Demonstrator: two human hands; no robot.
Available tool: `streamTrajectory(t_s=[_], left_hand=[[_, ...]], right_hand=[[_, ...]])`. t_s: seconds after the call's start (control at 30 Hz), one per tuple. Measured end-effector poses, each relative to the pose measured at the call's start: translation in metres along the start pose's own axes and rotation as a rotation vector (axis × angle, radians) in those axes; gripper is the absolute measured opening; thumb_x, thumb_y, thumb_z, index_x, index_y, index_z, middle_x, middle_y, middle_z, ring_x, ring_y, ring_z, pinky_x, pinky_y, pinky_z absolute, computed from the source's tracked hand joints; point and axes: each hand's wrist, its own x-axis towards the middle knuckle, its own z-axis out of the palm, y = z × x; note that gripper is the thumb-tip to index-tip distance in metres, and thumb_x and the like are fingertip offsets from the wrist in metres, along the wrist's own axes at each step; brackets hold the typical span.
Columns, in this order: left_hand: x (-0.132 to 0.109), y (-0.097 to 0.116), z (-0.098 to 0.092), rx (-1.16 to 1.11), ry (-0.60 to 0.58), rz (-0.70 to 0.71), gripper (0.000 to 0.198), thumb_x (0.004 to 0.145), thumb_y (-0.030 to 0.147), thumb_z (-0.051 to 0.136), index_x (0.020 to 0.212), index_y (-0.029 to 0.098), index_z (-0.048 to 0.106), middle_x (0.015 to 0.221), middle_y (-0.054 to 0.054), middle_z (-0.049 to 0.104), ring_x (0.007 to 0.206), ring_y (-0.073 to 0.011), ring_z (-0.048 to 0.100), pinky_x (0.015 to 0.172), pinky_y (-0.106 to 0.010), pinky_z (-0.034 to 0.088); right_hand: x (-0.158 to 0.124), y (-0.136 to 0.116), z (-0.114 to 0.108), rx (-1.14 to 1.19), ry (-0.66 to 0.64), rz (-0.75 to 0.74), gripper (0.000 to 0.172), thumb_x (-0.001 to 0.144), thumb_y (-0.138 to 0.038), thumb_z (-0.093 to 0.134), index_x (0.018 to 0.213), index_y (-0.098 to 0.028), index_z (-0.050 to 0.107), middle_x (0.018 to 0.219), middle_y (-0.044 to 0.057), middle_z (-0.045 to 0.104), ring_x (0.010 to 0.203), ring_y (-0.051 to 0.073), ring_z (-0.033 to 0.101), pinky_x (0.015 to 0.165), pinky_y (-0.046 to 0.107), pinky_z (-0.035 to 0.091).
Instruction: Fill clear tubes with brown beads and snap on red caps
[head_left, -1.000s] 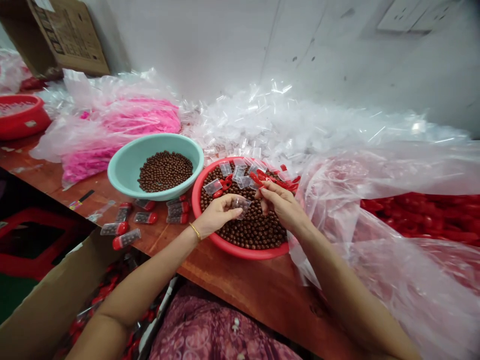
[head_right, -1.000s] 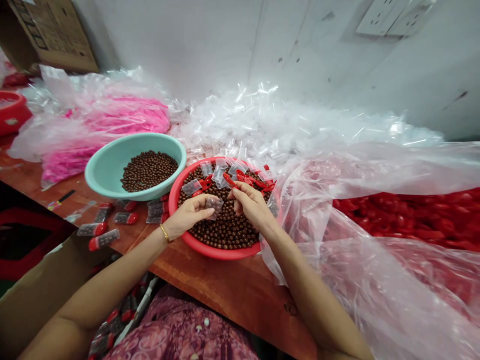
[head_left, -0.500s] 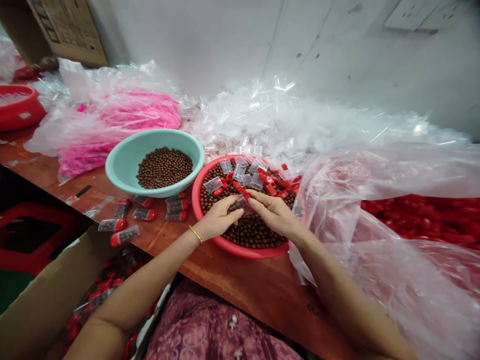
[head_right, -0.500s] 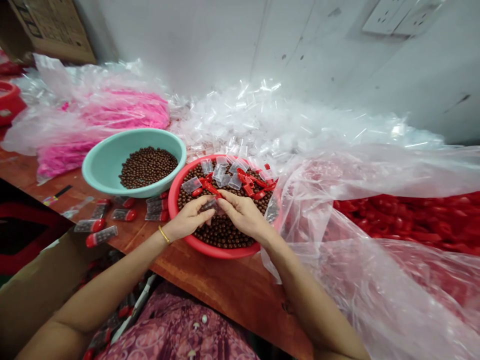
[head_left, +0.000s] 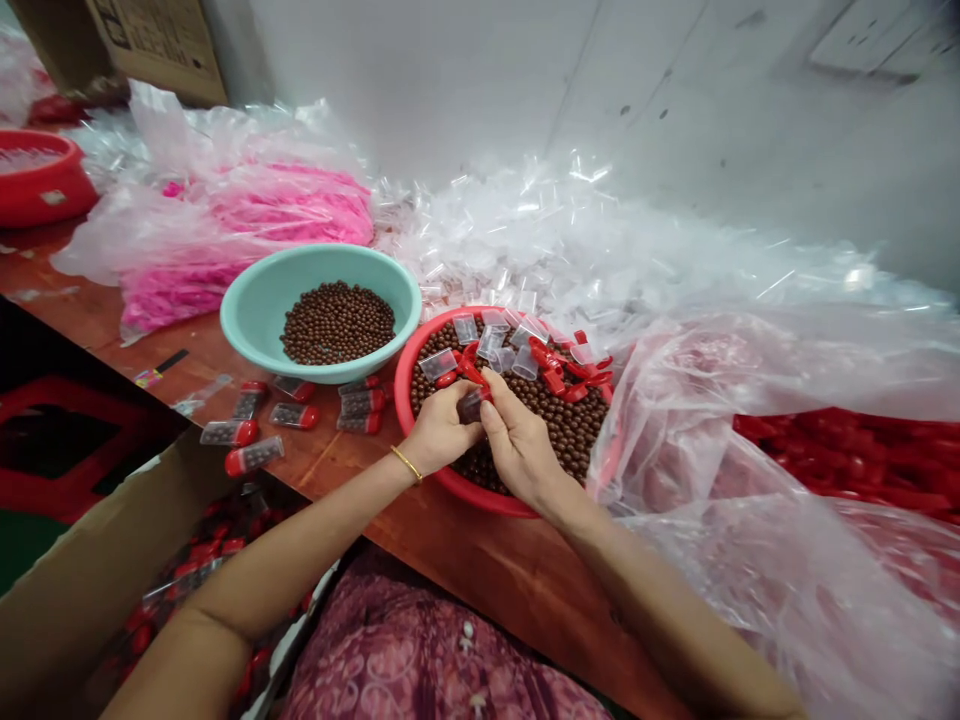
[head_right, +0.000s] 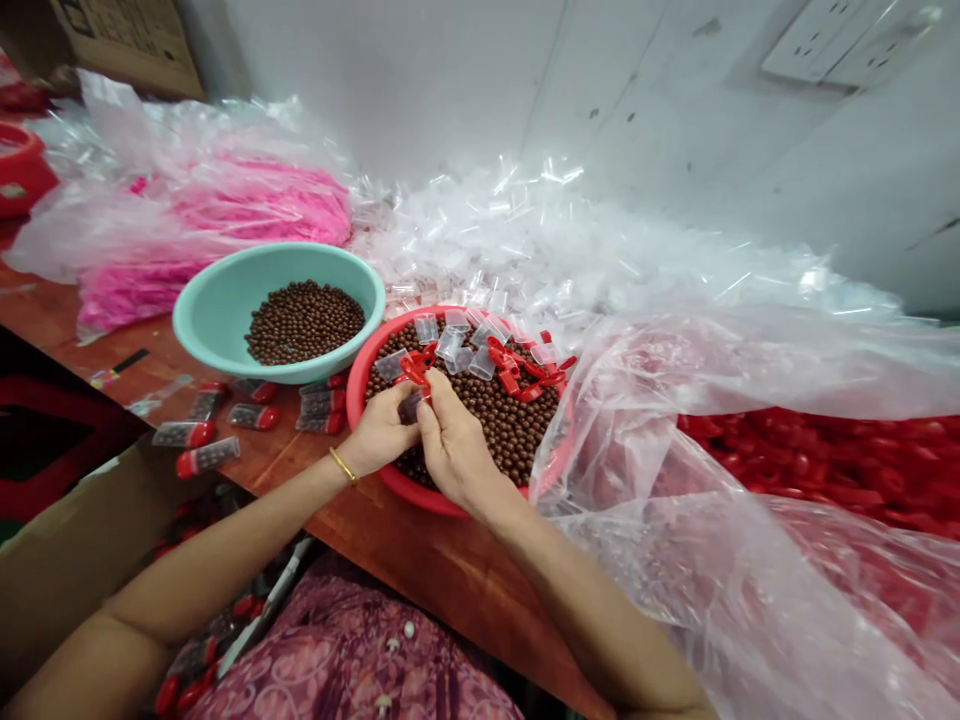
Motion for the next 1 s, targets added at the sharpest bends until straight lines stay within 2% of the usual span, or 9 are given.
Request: streamTrajectory(t_s=[0.1, 0.2, 0.3, 0.43, 0.53, 0.63, 0.7, 0.83, 1.0], left_hand=[[0.000, 0.002, 0.000, 0.013, -0.019, -0.032, 0.029, 0.068, 0.025, 0.063, 0.094, 0.012, 0.062, 0.081, -0.003, 0.066, 0.074, -0.0155, 0.059, 0.071, -0.026, 0.047], [0.000, 0.005, 0.000, 0.032, -0.150, -0.027, 0.030, 0.066, 0.031, 0.067, 0.088, 0.012, 0.063, 0.076, -0.002, 0.065, 0.070, -0.0151, 0.058, 0.066, -0.025, 0.045], [0.000, 0.006, -0.001, 0.066, -0.287, 0.054, 0.033, 0.068, 0.040, 0.066, 0.086, 0.013, 0.063, 0.074, -0.001, 0.063, 0.070, -0.0154, 0.057, 0.066, -0.025, 0.045], [-0.002, 0.007, -0.003, 0.054, -0.249, 0.041, 0.035, 0.070, 0.042, 0.065, 0.091, 0.014, 0.061, 0.078, -0.001, 0.062, 0.075, -0.0156, 0.056, 0.070, -0.025, 0.045], [-0.001, 0.006, -0.002, -0.038, -0.167, -0.077, 0.034, 0.075, 0.047, 0.059, 0.087, 0.015, 0.054, 0.065, 0.003, 0.054, 0.056, -0.0097, 0.049, 0.055, -0.021, 0.040], [0.002, 0.004, 0.000, -0.155, -0.156, -0.135, 0.034, 0.083, 0.051, 0.044, 0.085, 0.017, 0.049, 0.058, 0.006, 0.046, 0.047, -0.0075, 0.042, 0.048, -0.020, 0.036], [0.003, 0.003, 0.001, -0.177, -0.137, -0.077, 0.030, 0.086, 0.046, 0.040, 0.084, 0.017, 0.048, 0.066, 0.003, 0.050, 0.058, -0.0093, 0.047, 0.057, -0.022, 0.042], [0.002, 0.001, -0.001, -0.093, -0.080, 0.010, 0.023, 0.087, 0.038, 0.042, 0.083, 0.016, 0.049, 0.082, -0.002, 0.056, 0.079, -0.0138, 0.051, 0.078, -0.028, 0.044], [0.005, -0.003, -0.003, -0.071, -0.075, 0.007, 0.026, 0.087, 0.036, 0.041, 0.096, 0.014, 0.052, 0.093, -0.006, 0.060, 0.089, -0.0174, 0.054, 0.089, -0.034, 0.043]], right_hand=[[0.003, 0.002, -0.013, 0.032, -0.110, 0.047, 0.048, 0.092, -0.042, 0.033, 0.128, -0.016, 0.051, 0.126, 0.006, 0.057, 0.117, 0.020, 0.052, 0.101, 0.035, 0.040], [0.017, 0.006, -0.033, -0.005, -0.177, 0.113, 0.050, 0.092, -0.049, 0.031, 0.120, -0.019, 0.058, 0.116, 0.005, 0.063, 0.106, 0.022, 0.059, 0.094, 0.038, 0.045], [0.043, 0.005, -0.045, -0.135, -0.202, -0.098, 0.052, 0.089, -0.053, 0.034, 0.118, -0.018, 0.059, 0.118, 0.008, 0.061, 0.111, 0.025, 0.055, 0.096, 0.039, 0.042], [0.068, 0.000, -0.051, -0.228, -0.461, -0.359, 0.054, 0.093, -0.049, 0.025, 0.091, -0.015, 0.066, 0.089, 0.009, 0.066, 0.085, 0.019, 0.061, 0.079, 0.033, 0.047], [0.061, 0.001, -0.056, -0.354, -0.365, -0.378, 0.051, 0.091, -0.049, 0.030, 0.094, -0.011, 0.064, 0.086, 0.012, 0.063, 0.077, 0.020, 0.060, 0.072, 0.033, 0.048], [0.037, 0.004, -0.053, -0.463, -0.293, -0.402, 0.065, 0.080, -0.057, 0.050, 0.123, -0.008, 0.048, 0.107, 0.018, 0.060, 0.096, 0.026, 0.060, 0.080, 0.039, 0.049], [0.022, 0.008, -0.043, -0.513, -0.205, -0.401, 0.079, 0.074, -0.055, 0.059, 0.132, -0.008, 0.035, 0.119, 0.020, 0.055, 0.107, 0.029, 0.056, 0.087, 0.043, 0.048], [0.010, 0.018, -0.015, -0.541, 0.056, -0.416, 0.067, 0.077, -0.036, 0.057, 0.132, -0.007, 0.032, 0.116, 0.019, 0.058, 0.105, 0.026, 0.058, 0.086, 0.039, 0.050], [0.013, 0.023, 0.003, -0.583, 0.175, -0.526, 0.067, 0.078, -0.037, 0.056, 0.132, -0.004, 0.033, 0.110, 0.019, 0.061, 0.101, 0.026, 0.060, 0.093, 0.042, 0.046]])
